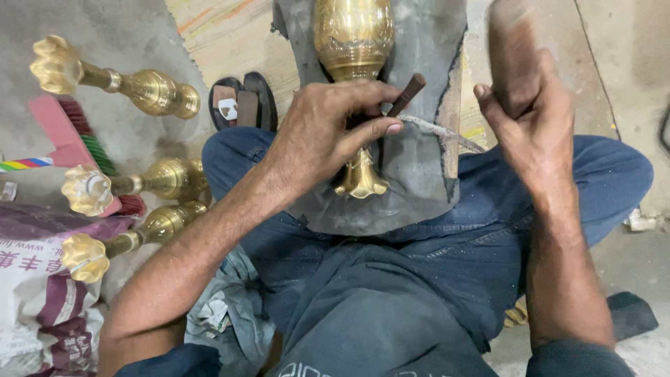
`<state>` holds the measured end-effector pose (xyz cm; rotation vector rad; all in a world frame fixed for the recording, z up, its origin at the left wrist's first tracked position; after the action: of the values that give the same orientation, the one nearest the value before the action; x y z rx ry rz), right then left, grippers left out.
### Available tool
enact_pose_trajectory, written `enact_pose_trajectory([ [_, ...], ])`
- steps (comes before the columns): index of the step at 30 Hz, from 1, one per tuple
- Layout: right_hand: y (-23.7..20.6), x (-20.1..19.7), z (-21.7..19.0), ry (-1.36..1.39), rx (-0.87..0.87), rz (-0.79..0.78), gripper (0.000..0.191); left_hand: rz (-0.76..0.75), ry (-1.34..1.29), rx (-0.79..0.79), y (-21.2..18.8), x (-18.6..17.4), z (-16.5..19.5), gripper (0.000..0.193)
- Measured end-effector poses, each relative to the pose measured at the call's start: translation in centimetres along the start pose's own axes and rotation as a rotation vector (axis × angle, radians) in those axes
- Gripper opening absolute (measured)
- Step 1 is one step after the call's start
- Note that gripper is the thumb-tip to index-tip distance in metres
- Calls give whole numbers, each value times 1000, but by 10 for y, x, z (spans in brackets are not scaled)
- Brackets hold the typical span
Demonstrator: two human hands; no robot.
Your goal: The person sits cross-legged on the floor with a brass vase-shaped object resting on a cloth pad on their lap. They hold a chisel against the brass surface and strike it with a wooden mallet, repositioning the chisel repeatedly to work the patterned area around the vase's stem.
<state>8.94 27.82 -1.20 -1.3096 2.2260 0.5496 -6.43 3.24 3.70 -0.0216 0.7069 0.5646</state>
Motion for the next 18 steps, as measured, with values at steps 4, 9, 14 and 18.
enact_pose_trajectory([
  [4, -1, -1, 0, 143, 111, 16, 33, 3, 0, 22, -2, 3, -1, 32],
  [9, 1, -7, -8, -155, -290, 20, 35, 11, 19, 52, 0, 1, 0, 30],
  [14, 2, -12, -11, -286, -129, -82, 27, 6, -12, 34, 3, -1, 3, 30],
  [18, 3, -12, -12, -203, 37, -92, 29, -51, 3, -65, 3, 0, 3, 30],
])
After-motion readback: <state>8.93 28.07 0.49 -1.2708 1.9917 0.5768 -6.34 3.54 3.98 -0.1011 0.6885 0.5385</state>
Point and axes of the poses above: each hand's wrist, its own y-axis towards the middle knuckle, its own x-axis out of the palm, z = x × y, the point moved 1 cm from there along y, towards the middle knuckle, and after that the axes turned 3 degrees about y, right-handed, at the moved point
